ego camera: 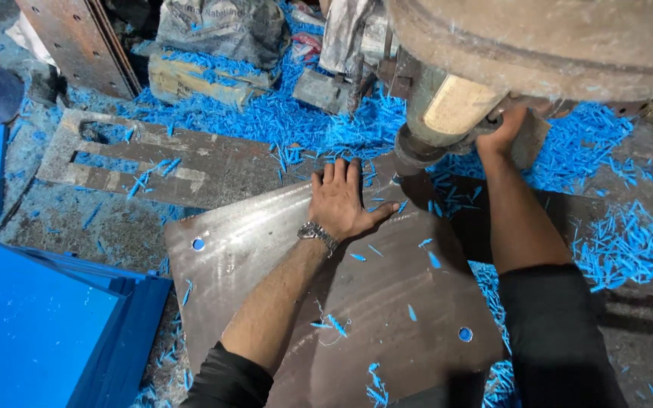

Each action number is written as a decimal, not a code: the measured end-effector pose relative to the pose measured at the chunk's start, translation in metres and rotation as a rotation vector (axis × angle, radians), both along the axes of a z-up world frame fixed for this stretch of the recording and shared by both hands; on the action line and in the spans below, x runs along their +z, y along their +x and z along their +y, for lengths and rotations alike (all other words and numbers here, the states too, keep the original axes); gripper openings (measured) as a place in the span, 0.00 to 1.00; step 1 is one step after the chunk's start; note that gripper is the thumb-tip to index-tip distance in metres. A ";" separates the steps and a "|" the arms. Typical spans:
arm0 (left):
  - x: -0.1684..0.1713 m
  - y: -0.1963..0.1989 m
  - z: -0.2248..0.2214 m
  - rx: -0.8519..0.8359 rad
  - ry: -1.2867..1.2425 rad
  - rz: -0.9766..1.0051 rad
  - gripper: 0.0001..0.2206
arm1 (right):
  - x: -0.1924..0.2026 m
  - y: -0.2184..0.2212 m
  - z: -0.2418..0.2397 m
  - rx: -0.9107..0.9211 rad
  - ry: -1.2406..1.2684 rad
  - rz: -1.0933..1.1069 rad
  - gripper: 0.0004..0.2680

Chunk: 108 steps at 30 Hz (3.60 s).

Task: Using a drill press to create holes in plastic plates on a factory floor.

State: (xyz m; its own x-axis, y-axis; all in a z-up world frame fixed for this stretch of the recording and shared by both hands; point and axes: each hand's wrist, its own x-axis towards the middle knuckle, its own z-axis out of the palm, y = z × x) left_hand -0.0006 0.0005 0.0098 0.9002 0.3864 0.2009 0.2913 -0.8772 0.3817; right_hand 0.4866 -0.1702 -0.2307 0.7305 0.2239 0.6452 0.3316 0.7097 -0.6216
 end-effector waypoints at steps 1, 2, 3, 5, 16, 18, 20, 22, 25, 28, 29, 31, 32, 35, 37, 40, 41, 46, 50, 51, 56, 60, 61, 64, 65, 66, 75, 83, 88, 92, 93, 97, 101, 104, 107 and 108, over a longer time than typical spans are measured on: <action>0.000 -0.002 -0.001 0.002 -0.004 0.003 0.50 | 0.019 -0.012 -0.001 0.002 -0.004 0.003 0.19; 0.001 0.000 0.000 0.004 -0.006 0.028 0.51 | 0.041 -0.018 0.001 0.030 -0.072 0.014 0.20; 0.004 0.002 0.001 0.006 -0.008 0.054 0.51 | 0.064 -0.024 0.003 0.058 -0.141 0.024 0.22; 0.006 0.002 0.001 0.009 0.006 0.052 0.51 | 0.067 -0.002 0.006 0.691 0.041 -0.143 0.25; 0.008 -0.002 0.000 0.042 -0.008 -0.046 0.52 | 0.060 -0.019 -0.014 0.170 -0.564 -0.150 0.20; 0.002 0.001 0.005 0.045 0.012 -0.067 0.55 | 0.064 -0.019 -0.011 -0.295 -0.803 -0.104 0.18; -0.003 0.004 0.010 0.034 0.010 -0.056 0.53 | 0.078 -0.028 -0.012 -0.536 -0.908 -0.081 0.17; -0.010 0.002 0.007 0.011 -0.006 -0.029 0.52 | 0.091 -0.068 -0.033 -0.784 -1.023 -0.041 0.16; -0.005 0.004 0.010 0.017 -0.016 -0.029 0.52 | 0.136 -0.166 -0.063 -0.561 -0.983 -0.135 0.20; -0.004 0.000 0.006 0.011 -0.039 -0.001 0.51 | 0.170 -0.285 -0.112 -0.608 -1.314 -0.293 0.20; -0.005 -0.001 0.005 0.010 -0.033 -0.004 0.51 | 0.175 -0.312 -0.137 -0.626 -1.254 -0.351 0.18; -0.006 0.006 0.009 0.007 -0.022 -0.020 0.51 | 0.198 -0.345 -0.176 -0.654 -1.185 -0.418 0.15; -0.010 0.006 0.009 0.003 0.028 0.005 0.53 | 0.212 -0.360 -0.195 -0.649 -1.049 -0.390 0.15; -0.014 0.004 0.005 -0.007 0.071 0.030 0.54 | 0.295 -0.370 -0.192 -0.572 -0.726 -0.442 0.22; -0.015 0.004 0.004 -0.007 0.071 0.022 0.54 | 0.338 -0.345 -0.179 -0.499 -0.525 -0.523 0.30; -0.019 0.002 0.004 -0.020 0.127 0.005 0.54 | 0.370 -0.300 -0.169 -0.408 -0.571 -0.282 0.17; -0.019 0.001 0.003 -0.028 0.114 0.005 0.54 | 0.384 -0.299 -0.163 -0.419 -0.600 -0.315 0.17; -0.017 -0.005 0.000 -0.077 0.078 0.051 0.55 | 0.445 -0.335 -0.117 -0.484 -0.707 -0.445 0.17; -0.020 -0.020 -0.012 -0.105 0.099 -0.037 0.53 | 0.427 -0.402 -0.128 -0.514 -0.821 -0.488 0.19; -0.020 -0.025 -0.016 -0.122 0.107 -0.038 0.54 | 0.411 -0.412 -0.137 -0.511 -0.844 -0.431 0.19; -0.014 -0.050 -0.050 -0.141 0.152 -0.178 0.51 | 0.346 -0.473 -0.180 -0.516 -0.892 -0.021 0.13; -0.025 -0.046 -0.098 -0.075 0.096 -0.145 0.55 | 0.300 -0.493 -0.217 -0.517 -0.745 0.279 0.09; -0.028 -0.042 -0.123 -0.079 0.096 -0.144 0.55 | 0.298 -0.494 -0.221 -0.520 -0.746 0.281 0.09; -0.025 -0.041 -0.199 -0.174 -0.027 -0.395 0.45 | 0.299 -0.501 -0.230 -0.563 -0.738 0.278 0.09; -0.016 -0.046 -0.224 -0.534 -0.082 -0.182 0.42 | 0.303 -0.503 -0.231 -0.563 -0.718 0.271 0.09; -0.006 -0.048 -0.248 -0.885 -0.131 0.038 0.40 | 0.309 -0.503 -0.231 -0.561 -0.695 0.261 0.08; -0.023 -0.227 -0.237 -1.115 -0.433 -0.259 0.25 | 0.272 -0.523 -0.258 -0.533 -1.488 0.128 0.13; 0.035 -0.386 -0.115 -0.426 -0.209 -0.051 0.30 | 0.227 -0.565 -0.211 -0.607 -1.705 -0.083 0.16; 0.014 -0.419 -0.086 -0.207 0.060 -0.027 0.33 | 0.221 -0.569 -0.204 -0.701 -1.807 -0.157 0.20; -0.009 -0.431 -0.056 -0.179 0.231 -0.076 0.30 | 0.216 -0.583 -0.202 -0.692 -1.723 -0.178 0.17; -0.017 -0.435 -0.047 -0.148 0.319 -0.053 0.31 | 0.215 -0.588 -0.200 -0.658 -1.706 -0.145 0.16; -0.028 -0.452 0.003 -0.019 0.318 0.001 0.39 | 0.224 -0.629 -0.174 -0.562 -1.682 0.004 0.16; -0.023 -0.461 0.051 0.294 0.390 0.009 0.41 | 0.203 -0.678 -0.160 -0.404 -1.705 0.055 0.15; -0.012 -0.462 0.075 0.471 0.397 -0.088 0.36 | 0.201 -0.697 -0.154 -0.079 -1.625 -0.044 0.17; 0.000 -0.451 0.089 0.722 0.067 -0.336 0.22 | 0.217 -0.685 -0.141 0.236 -1.351 -0.318 0.14; 0.002 -0.447 0.091 0.868 -0.260 -0.440 0.16 | 0.223 -0.679 -0.137 0.291 -1.219 -0.513 0.11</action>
State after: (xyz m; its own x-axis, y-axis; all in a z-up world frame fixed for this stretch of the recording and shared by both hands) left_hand -0.4476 0.0916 0.0118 0.1524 0.9525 0.2637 0.5773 -0.3024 0.7585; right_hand -0.1922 -0.3074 -0.0080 0.2982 0.9481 0.1106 0.6474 -0.1158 -0.7533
